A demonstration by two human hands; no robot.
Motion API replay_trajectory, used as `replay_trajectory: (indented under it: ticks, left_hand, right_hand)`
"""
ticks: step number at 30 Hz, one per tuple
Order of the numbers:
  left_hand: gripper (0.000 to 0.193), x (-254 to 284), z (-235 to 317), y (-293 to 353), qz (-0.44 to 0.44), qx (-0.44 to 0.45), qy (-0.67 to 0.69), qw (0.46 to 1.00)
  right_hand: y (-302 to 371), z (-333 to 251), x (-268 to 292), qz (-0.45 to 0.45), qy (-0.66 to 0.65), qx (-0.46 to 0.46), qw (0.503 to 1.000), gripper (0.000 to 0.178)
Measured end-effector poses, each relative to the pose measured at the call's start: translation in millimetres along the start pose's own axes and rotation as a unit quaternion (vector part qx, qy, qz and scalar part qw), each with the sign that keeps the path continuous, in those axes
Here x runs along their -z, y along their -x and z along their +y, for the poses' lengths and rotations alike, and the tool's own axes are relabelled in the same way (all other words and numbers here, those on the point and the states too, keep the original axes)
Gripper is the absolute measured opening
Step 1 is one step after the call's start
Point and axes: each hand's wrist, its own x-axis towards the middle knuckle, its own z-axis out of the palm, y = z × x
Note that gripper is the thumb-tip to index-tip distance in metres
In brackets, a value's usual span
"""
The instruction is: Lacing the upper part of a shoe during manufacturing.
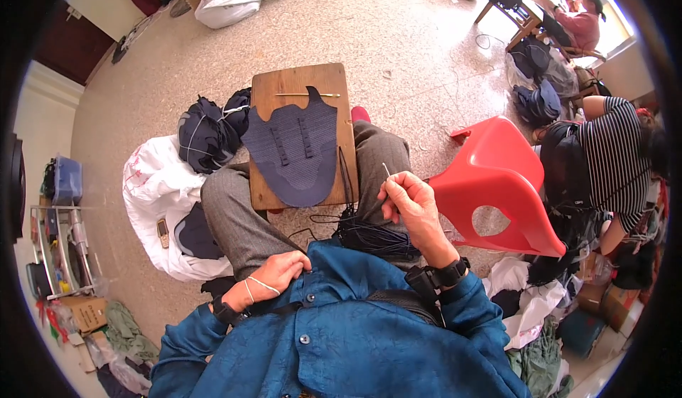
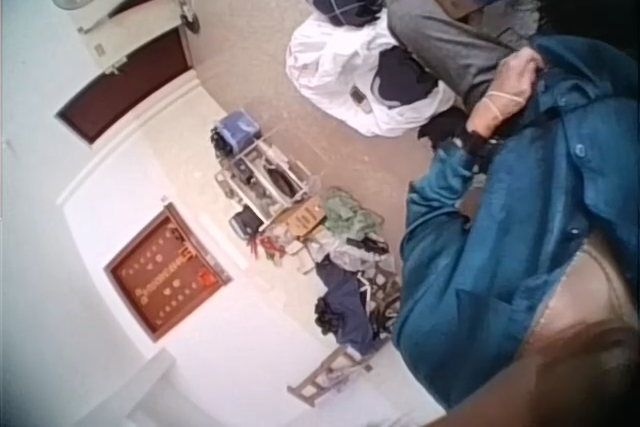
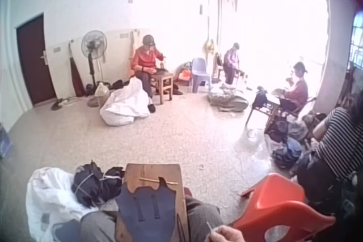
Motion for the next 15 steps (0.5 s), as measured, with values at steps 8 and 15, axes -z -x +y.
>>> replay_trajectory:
  ticks: [8, 15]
  left_hand:
    - [0.013, 35, 58, -39, 0.258, -0.031, 0.418, 0.870]
    - [0.010, 37, 71, -46, 0.237, -0.101, 0.576, 0.776]
  right_hand:
    - [-3, -22, -64, -0.157, 0.001, -0.033, 0.987, 0.008]
    - [-8, -20, -97, -0.208, -0.019, -0.015, 0.978, 0.012]
